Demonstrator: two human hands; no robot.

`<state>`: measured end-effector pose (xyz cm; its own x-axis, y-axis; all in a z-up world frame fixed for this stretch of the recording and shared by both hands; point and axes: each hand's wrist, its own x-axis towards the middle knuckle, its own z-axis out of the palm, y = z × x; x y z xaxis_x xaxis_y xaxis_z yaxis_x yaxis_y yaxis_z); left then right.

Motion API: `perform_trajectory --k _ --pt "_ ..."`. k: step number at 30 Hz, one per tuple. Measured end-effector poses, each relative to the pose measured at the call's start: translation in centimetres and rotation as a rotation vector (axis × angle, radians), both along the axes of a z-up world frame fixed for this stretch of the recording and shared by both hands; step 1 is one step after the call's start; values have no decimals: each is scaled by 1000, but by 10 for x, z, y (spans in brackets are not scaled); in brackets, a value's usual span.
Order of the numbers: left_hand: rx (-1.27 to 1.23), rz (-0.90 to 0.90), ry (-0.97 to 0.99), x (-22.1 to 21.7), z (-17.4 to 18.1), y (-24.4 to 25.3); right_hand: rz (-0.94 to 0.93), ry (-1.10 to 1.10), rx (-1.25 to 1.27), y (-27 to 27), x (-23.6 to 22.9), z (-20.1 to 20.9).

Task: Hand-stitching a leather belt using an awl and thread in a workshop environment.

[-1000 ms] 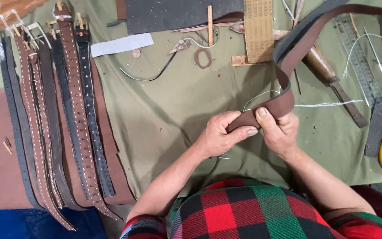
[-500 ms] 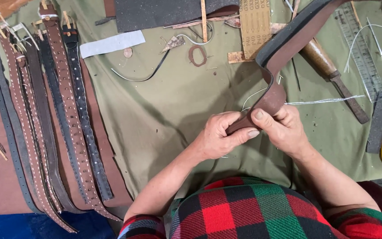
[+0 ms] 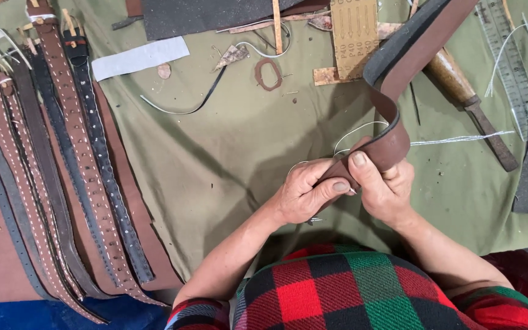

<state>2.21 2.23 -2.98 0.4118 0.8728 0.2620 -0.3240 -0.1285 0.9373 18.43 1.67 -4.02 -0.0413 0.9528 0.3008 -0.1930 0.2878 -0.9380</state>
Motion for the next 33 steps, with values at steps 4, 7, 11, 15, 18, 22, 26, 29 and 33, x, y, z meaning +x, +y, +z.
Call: perform_trajectory --k 4,7,11,15,18,22,26,29,33 --pt "-8 63 5 -5 -20 -3 -10 -4 45 9 -1 -3" --pt "-27 179 90 -10 -16 -5 -34 -39 95 12 -1 -8" --pt "282 496 407 -19 9 -9 -100 -73 113 5 3 -24" --pt "443 495 532 -21 6 -20 -145 -246 215 11 -18 18" --pt "487 538 630 -25 5 -17 -94 -185 97 5 -13 -3" --pt "300 550 524 -31 13 -11 -111 -286 155 10 -12 10" --pt "-52 475 250 -32 13 -7 -179 -440 254 -3 -6 -39" --pt "-184 436 159 -36 -12 -5 -151 -532 250 2 -7 -38" --pt "-345 365 113 -47 -18 5 -61 -606 178 0 3 -47"
